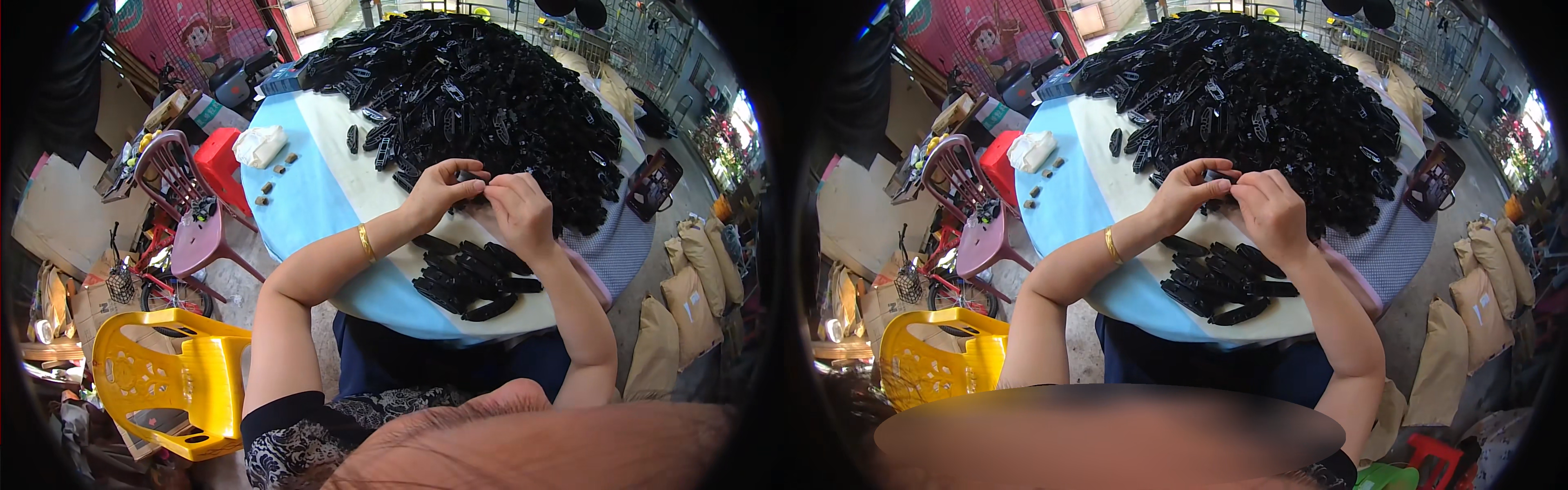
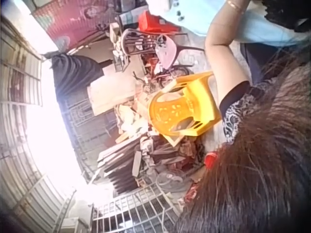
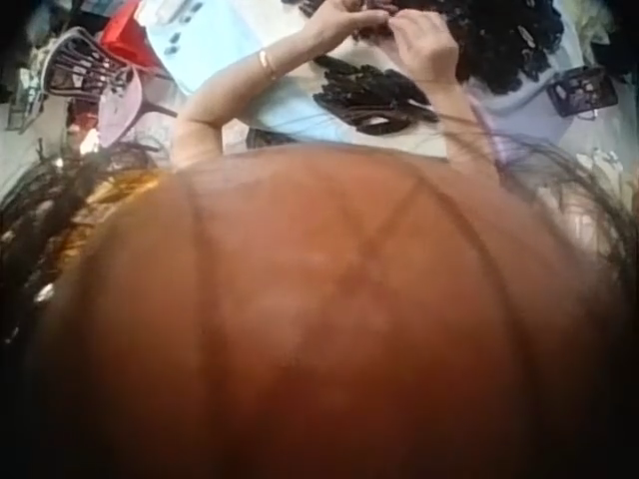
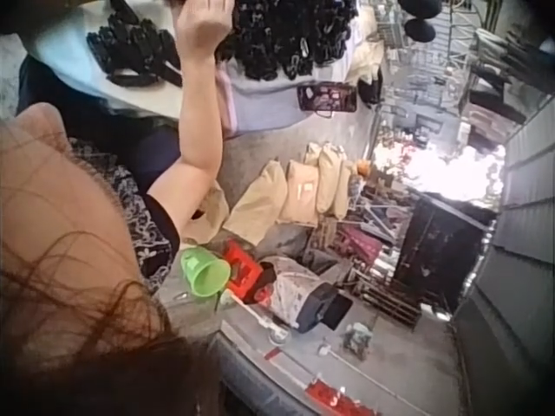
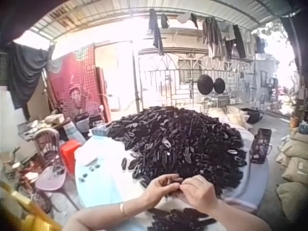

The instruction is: Assembling black plastic hair clips from multiple pieces at a work table.

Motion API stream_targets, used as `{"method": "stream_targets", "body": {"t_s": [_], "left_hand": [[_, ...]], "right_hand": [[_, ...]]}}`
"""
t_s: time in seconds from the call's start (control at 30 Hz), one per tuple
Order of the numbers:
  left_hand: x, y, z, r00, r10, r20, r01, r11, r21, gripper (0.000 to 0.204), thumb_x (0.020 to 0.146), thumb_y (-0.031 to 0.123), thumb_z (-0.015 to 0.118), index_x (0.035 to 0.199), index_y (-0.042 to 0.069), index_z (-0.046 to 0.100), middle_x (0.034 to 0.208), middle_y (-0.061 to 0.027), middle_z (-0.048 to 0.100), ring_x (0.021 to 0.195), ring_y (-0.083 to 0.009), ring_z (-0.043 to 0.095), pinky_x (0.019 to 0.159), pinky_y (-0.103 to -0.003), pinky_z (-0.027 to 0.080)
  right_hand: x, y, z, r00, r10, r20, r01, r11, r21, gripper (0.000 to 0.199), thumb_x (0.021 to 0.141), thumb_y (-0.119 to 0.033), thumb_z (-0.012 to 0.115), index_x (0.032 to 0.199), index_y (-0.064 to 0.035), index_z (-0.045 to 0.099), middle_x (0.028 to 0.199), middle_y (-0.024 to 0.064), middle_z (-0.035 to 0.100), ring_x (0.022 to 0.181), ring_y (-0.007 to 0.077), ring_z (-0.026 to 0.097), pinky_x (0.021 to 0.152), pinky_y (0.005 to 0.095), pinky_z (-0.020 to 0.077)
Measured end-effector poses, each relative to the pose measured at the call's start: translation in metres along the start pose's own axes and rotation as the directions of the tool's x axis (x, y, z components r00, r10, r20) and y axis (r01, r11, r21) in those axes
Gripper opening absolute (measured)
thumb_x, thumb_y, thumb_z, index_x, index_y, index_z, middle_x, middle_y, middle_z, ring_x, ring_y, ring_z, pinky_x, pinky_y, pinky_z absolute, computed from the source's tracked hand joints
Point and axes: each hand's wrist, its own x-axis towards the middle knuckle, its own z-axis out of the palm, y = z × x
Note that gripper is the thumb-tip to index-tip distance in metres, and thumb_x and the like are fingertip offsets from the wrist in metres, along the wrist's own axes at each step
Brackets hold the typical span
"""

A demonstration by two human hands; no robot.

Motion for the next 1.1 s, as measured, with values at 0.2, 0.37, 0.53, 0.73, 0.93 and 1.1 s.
{"method": "stream_targets", "body": {"t_s": [0.2,0.37,0.53,0.73,0.93,1.1], "left_hand": [[-0.004,0.010,0.006,0.990,0.096,0.102,-0.117,0.967,0.228,0.035,0.082,-0.003,0.062,0.115,-0.003,0.051,0.109,-0.0120,0.061,0.099,-0.0152,0.059,0.087,-0.027,0.049],[-0.008,0.017,0.009,0.979,0.155,0.131,-0.181,0.959,0.217,0.032,0.083,-0.003,0.061,0.113,-0.003,0.052,0.107,-0.0118,0.062,0.097,-0.0141,0.059,0.084,-0.025,0.050],[-0.001,0.007,0.004,0.968,-0.089,0.236,0.008,0.945,0.326,0.027,0.081,0.001,0.067,0.106,-0.002,0.057,0.098,-0.0079,0.063,0.085,-0.0099,0.060,0.077,-0.023,0.050],[-0.012,0.005,0.005,0.877,-0.172,0.449,-0.202,0.715,0.669,0.017,0.077,0.015,0.073,0.084,0.002,0.065,0.079,-0.0046,0.062,0.073,-0.0132,0.059,0.066,-0.026,0.048],[-0.007,0.014,0.006,0.892,0.016,0.452,-0.372,0.593,0.714,0.019,0.081,0.020,0.069,0.086,0.002,0.066,0.079,-0.0101,0.062,0.067,-0.0211,0.057,0.062,-0.029,0.047],[0.044,0.023,-0.025,0.875,0.483,0.003,-0.157,0.278,0.948,0.023,0.083,0.026,0.065,0.085,0.003,0.067,0.084,-0.0145,0.064,0.072,-0.0293,0.062,0.065,-0.036,0.049]], "right_hand": [[-0.006,0.014,-0.001,0.613,0.554,0.563,-0.789,0.397,0.469,0.028,0.079,-0.009,0.068,0.102,0.0055,0.062,0.085,0.0114,0.068,0.075,0.0095,0.062,0.069,0.0232,0.0492],[0.002,0.000,-0.012,0.610,0.589,0.530,-0.791,0.410,0.455,0.021,0.080,-0.007,0.068,0.097,0.0047,0.063,0.081,0.0066,0.066,0.073,0.0082,0.060,0.065,0.0214,0.0482],[0.002,0.042,-0.039,0.507,0.451,0.735,-0.854,0.381,0.355,0.021,0.077,-0.009,0.071,0.093,0.0030,0.065,0.075,0.0041,0.063,0.065,0.0068,0.056,0.058,0.0200,0.0449],[-0.007,0.029,-0.033,0.609,0.478,0.633,-0.408,0.873,-0.266,0.007,0.069,-0.013,0.069,0.075,-0.0080,0.068,0.078,0.0073,0.059,0.075,0.0252,0.059,0.067,0.0338,0.0488],[-0.008,0.023,-0.032,0.750,0.345,0.564,-0.294,0.938,-0.183,0.003,0.071,-0.011,0.065,0.071,-0.0084,0.066,0.080,0.0034,0.059,0.080,0.0216,0.057,0.070,0.0334,0.0487],[-0.009,0.021,-0.017,0.828,0.261,0.497,-0.276,0.960,-0.044,0.005,0.075,-0.013,0.062,0.078,-0.0090,0.062,0.080,0.0039,0.061,0.081,0.0226,0.056,0.069,0.0330,0.0489]]}}
